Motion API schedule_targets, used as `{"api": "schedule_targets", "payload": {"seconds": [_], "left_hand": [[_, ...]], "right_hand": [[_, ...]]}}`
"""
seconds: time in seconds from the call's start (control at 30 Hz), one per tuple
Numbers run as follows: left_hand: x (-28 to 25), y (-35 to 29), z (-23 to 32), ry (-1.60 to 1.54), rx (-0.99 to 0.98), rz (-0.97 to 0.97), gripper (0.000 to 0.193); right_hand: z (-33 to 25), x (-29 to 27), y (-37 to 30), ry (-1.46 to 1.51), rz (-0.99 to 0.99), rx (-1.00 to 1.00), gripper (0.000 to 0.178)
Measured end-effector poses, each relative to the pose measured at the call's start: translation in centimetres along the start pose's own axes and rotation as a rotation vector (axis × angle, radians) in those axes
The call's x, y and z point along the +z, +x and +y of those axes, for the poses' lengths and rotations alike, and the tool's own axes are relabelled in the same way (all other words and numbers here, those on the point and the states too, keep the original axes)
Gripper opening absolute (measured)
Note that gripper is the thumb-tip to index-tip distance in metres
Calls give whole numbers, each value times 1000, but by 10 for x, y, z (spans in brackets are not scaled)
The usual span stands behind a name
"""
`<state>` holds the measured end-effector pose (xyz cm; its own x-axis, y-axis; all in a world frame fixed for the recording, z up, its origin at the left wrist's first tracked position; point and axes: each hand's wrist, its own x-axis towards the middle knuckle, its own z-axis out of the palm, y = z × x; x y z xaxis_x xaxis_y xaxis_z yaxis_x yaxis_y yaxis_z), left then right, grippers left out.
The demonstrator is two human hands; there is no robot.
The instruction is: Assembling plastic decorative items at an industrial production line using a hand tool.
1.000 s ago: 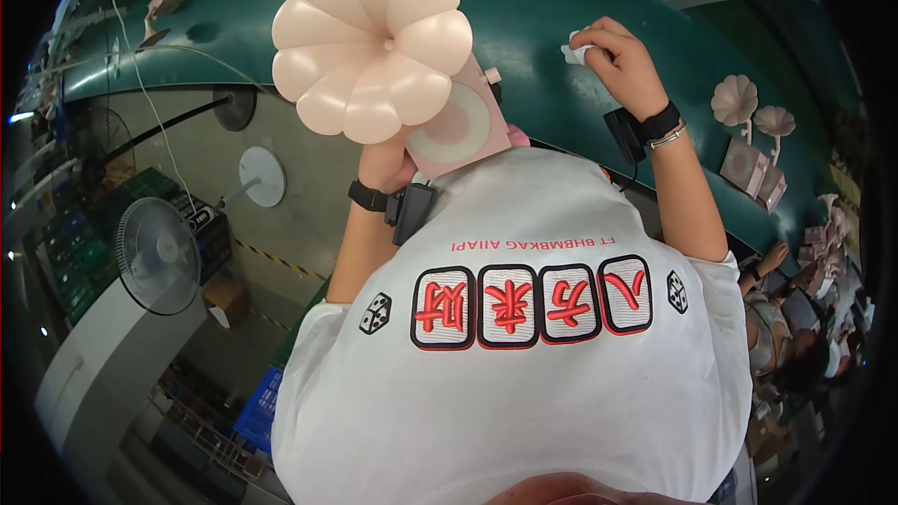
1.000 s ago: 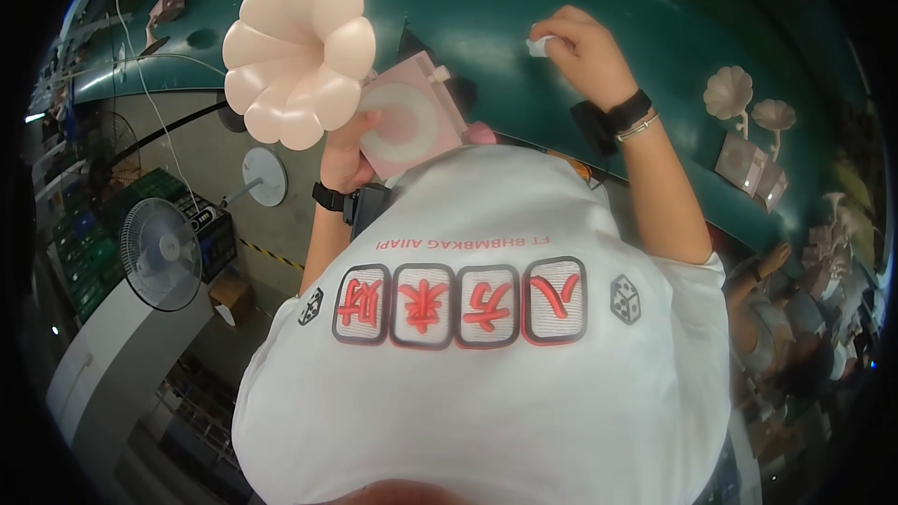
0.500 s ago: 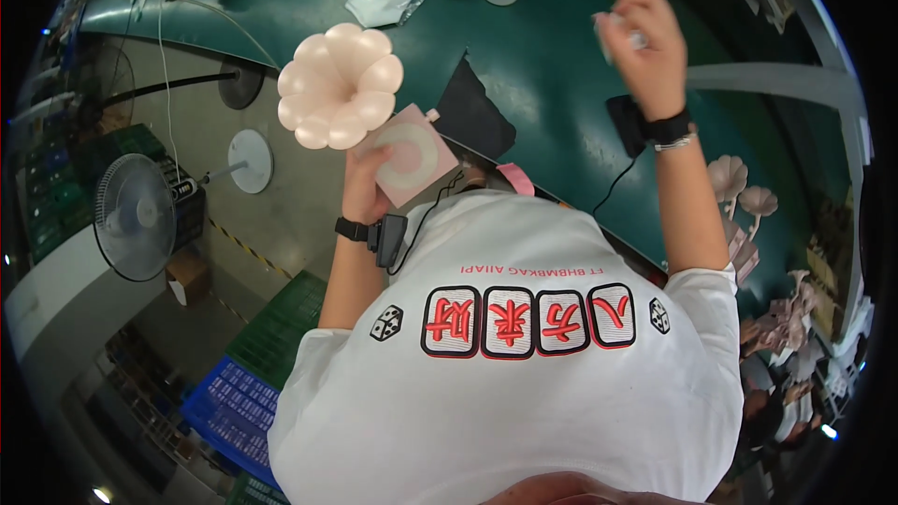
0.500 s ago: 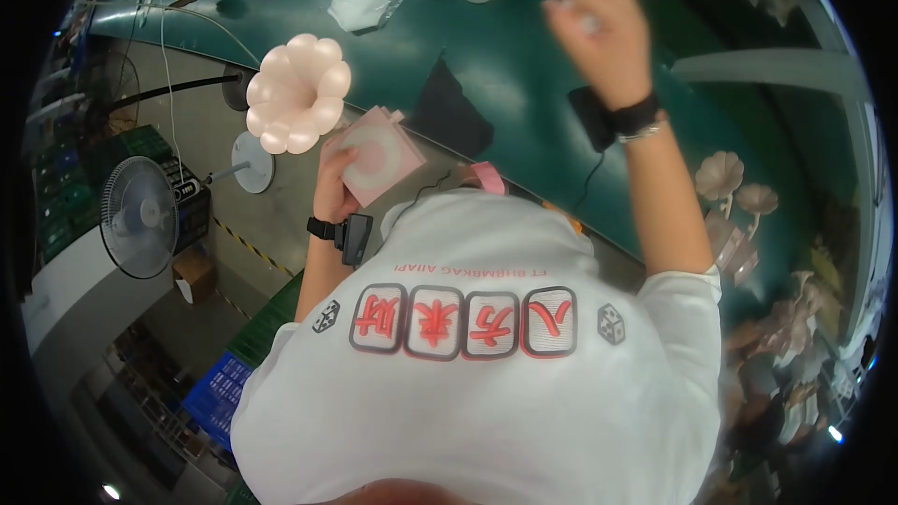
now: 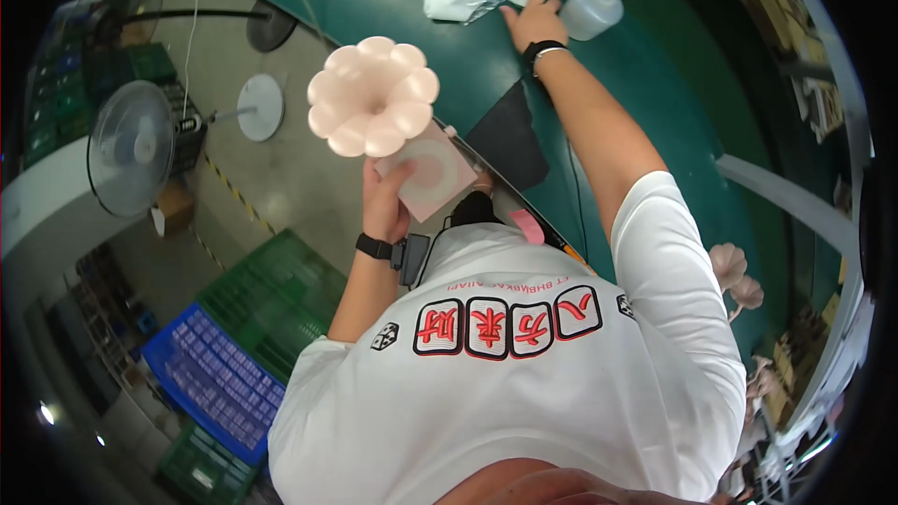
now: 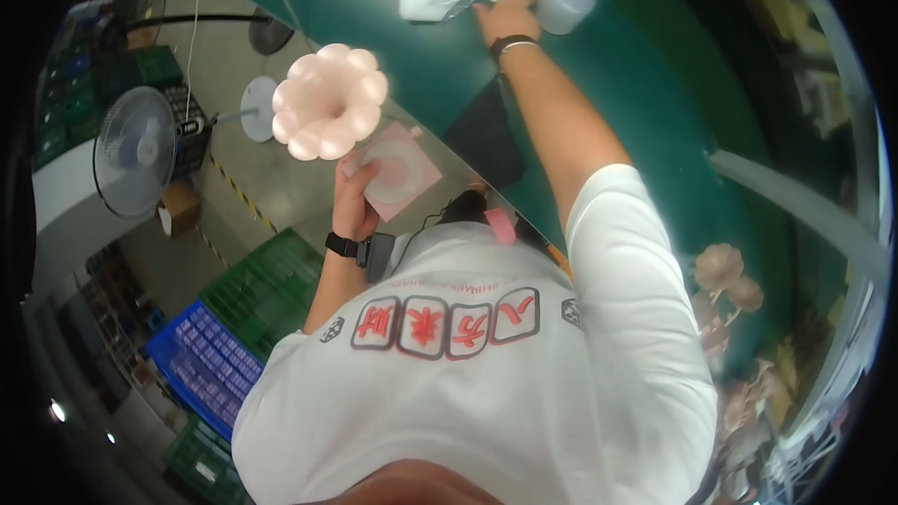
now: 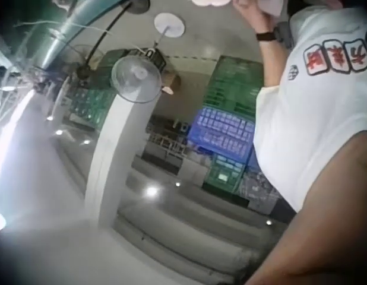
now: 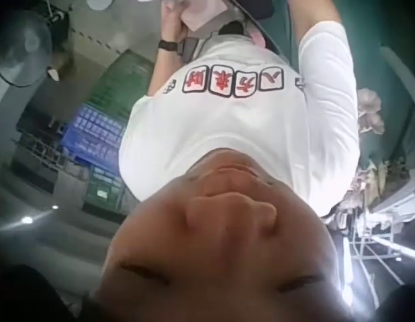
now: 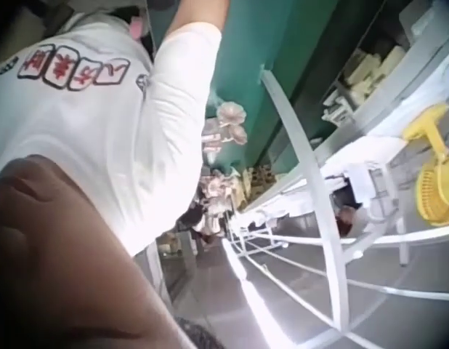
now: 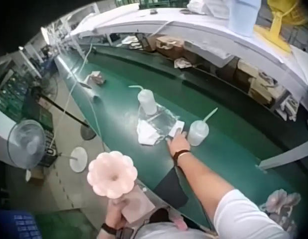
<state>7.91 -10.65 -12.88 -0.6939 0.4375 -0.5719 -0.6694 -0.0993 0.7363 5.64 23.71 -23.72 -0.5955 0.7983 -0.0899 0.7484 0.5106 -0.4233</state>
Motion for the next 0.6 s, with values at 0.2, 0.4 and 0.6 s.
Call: {"api": "schedule_targets", "payload": {"seconds": [0.2,0.4,0.6], "left_hand": [[3,-11,11,54,-71,-77,55],[-3,-33,19,137,-170,-75,50],[3,-32,15,163,-265,-141,49]], "right_hand": [[69,35,28,-247,80,-181,51],[42,-97,-112,328,-217,-530,49],[49,-189,-218,468,-342,-626,52]]}}
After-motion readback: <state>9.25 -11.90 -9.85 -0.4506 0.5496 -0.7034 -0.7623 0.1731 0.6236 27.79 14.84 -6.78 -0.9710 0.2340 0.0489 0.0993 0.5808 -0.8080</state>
